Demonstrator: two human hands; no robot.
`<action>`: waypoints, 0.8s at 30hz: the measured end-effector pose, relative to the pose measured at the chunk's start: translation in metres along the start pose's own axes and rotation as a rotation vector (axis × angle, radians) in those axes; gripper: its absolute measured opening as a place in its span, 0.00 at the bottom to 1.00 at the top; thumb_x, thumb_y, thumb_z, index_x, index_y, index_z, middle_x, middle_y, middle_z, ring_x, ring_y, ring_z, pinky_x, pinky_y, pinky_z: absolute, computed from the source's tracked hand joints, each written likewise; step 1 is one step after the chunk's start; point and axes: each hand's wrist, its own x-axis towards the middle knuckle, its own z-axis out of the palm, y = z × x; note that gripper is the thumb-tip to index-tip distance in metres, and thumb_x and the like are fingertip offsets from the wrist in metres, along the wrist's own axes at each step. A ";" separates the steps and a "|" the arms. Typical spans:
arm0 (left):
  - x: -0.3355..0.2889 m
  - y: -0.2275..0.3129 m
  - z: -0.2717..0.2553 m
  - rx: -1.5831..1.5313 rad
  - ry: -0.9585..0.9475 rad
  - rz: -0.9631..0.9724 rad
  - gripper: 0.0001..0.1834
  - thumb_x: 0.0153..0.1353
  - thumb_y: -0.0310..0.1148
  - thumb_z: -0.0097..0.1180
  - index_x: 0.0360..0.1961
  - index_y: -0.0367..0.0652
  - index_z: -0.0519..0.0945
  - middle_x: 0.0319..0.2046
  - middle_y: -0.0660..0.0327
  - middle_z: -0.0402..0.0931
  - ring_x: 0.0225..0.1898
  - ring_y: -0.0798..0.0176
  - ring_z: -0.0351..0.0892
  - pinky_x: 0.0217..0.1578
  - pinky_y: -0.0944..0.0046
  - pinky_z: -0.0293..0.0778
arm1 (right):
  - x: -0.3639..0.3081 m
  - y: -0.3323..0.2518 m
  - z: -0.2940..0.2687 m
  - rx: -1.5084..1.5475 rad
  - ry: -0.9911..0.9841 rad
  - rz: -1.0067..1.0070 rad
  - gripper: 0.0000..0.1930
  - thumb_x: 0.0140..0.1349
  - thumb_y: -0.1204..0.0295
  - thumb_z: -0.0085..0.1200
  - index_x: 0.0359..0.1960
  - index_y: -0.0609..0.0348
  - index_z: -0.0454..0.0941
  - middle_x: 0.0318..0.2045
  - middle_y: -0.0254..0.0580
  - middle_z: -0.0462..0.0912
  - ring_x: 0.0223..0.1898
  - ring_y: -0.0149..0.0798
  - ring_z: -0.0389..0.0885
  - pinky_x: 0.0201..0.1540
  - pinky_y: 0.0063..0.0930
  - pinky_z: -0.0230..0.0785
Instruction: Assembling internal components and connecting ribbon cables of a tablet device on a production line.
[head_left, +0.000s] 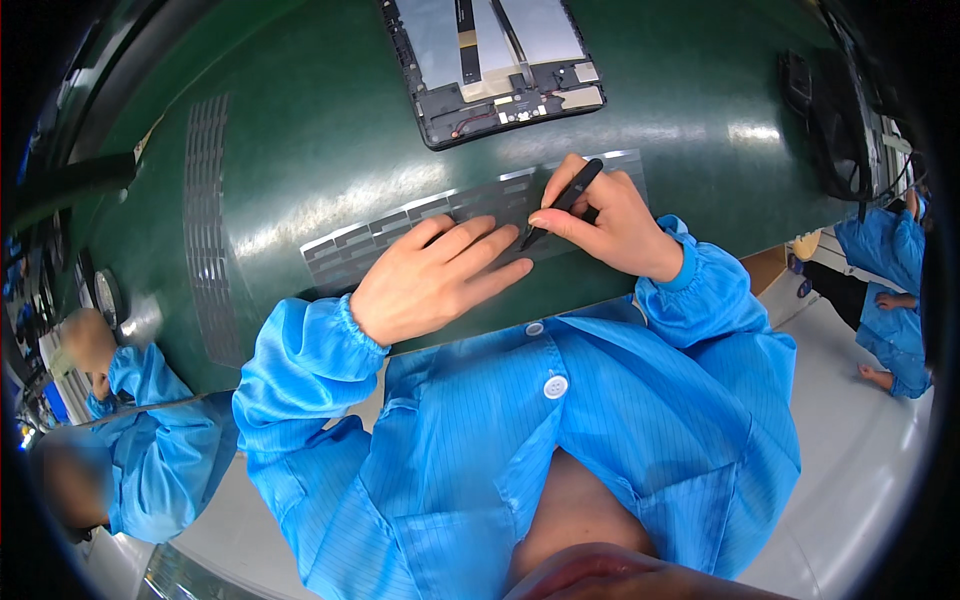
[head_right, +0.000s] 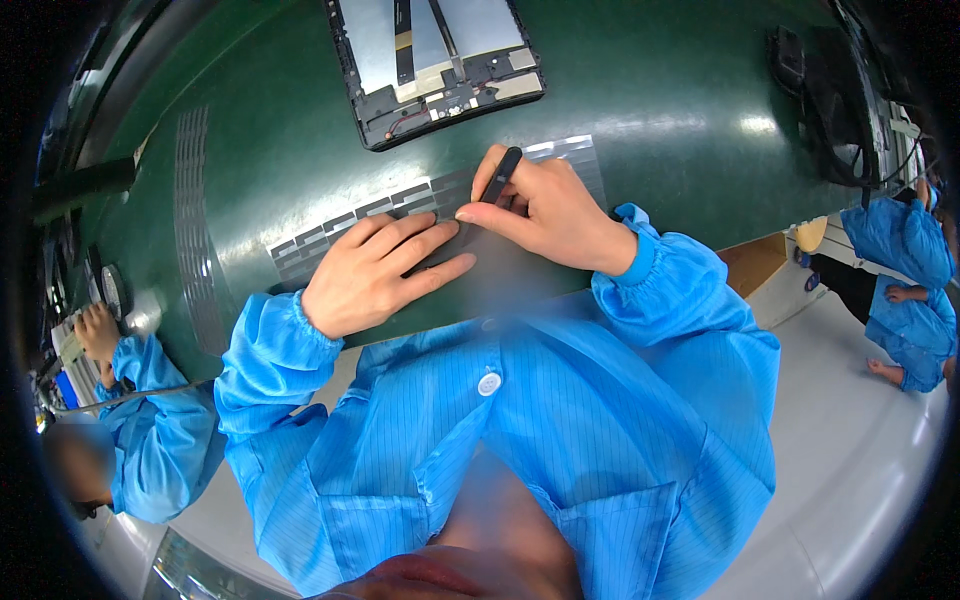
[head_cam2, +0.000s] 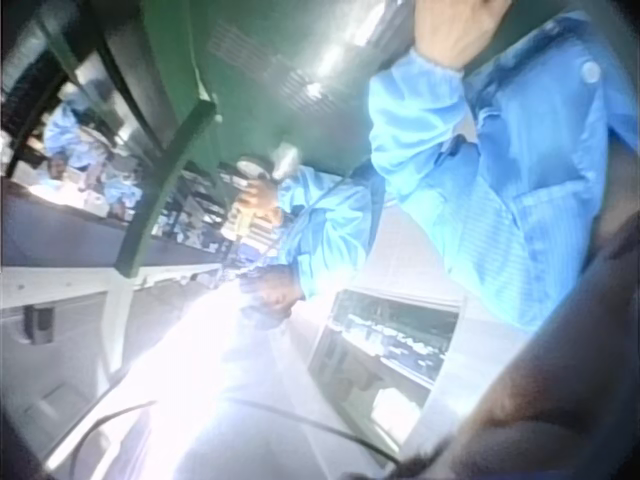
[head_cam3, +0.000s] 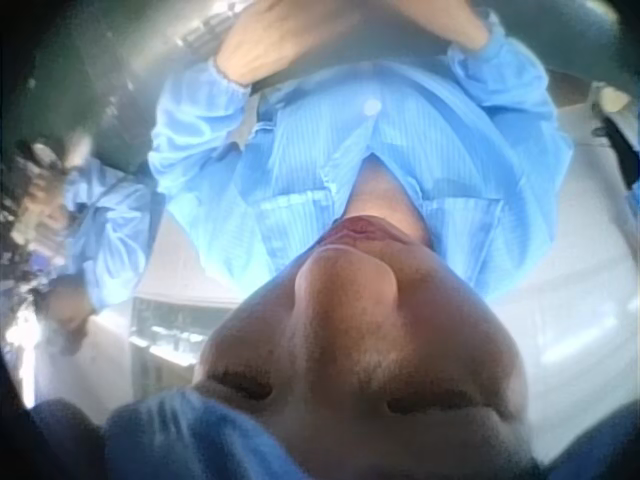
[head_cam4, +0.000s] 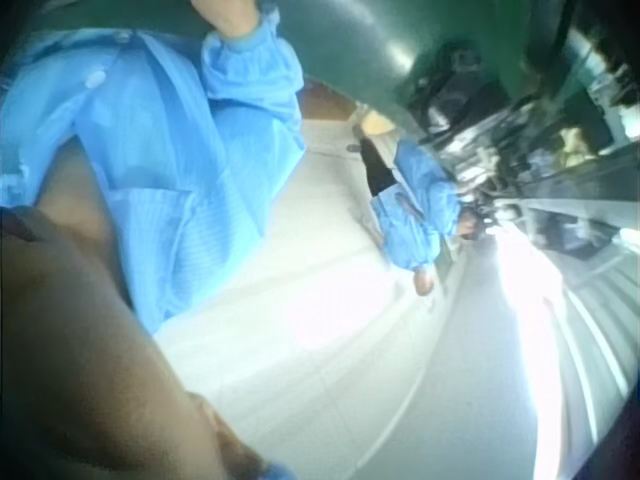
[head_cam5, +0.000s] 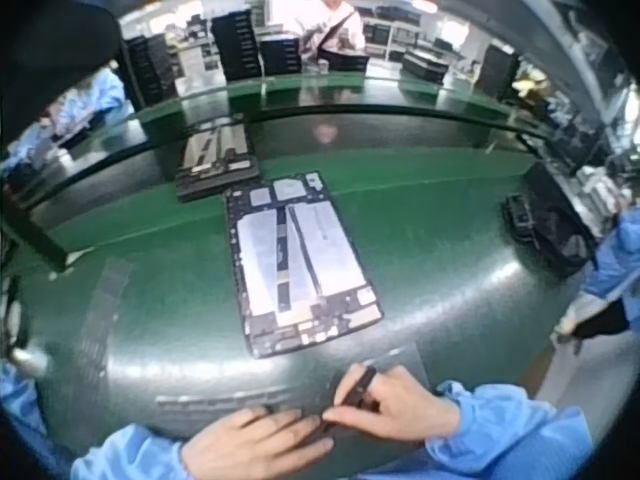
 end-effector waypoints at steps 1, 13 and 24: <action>-0.001 0.001 0.001 -0.004 -0.027 -0.018 0.25 0.53 0.32 0.54 0.55 0.57 0.79 0.56 0.62 0.73 0.56 0.60 0.72 0.51 0.62 0.70 | 0.000 0.003 0.000 -0.001 0.003 -0.001 0.11 0.63 0.68 0.62 0.35 0.59 0.73 0.22 0.36 0.81 0.24 0.27 0.80 0.25 0.21 0.69; 0.004 -0.011 -0.008 -0.165 0.154 -0.099 0.26 0.46 0.28 0.62 0.51 0.55 0.82 0.50 0.60 0.77 0.46 0.57 0.79 0.41 0.60 0.75 | 0.032 -0.008 -0.055 0.479 0.125 -0.053 0.09 0.70 0.66 0.53 0.41 0.56 0.70 0.29 0.39 0.83 0.30 0.30 0.84 0.29 0.18 0.74; 0.014 -0.051 0.001 0.103 0.473 -0.368 0.18 0.45 0.26 0.66 0.41 0.47 0.84 0.39 0.67 0.80 0.38 0.63 0.79 0.34 0.64 0.77 | 0.118 -0.031 -0.050 0.159 -0.097 -0.016 0.14 0.69 0.59 0.54 0.42 0.58 0.71 0.28 0.39 0.81 0.26 0.30 0.84 0.25 0.18 0.74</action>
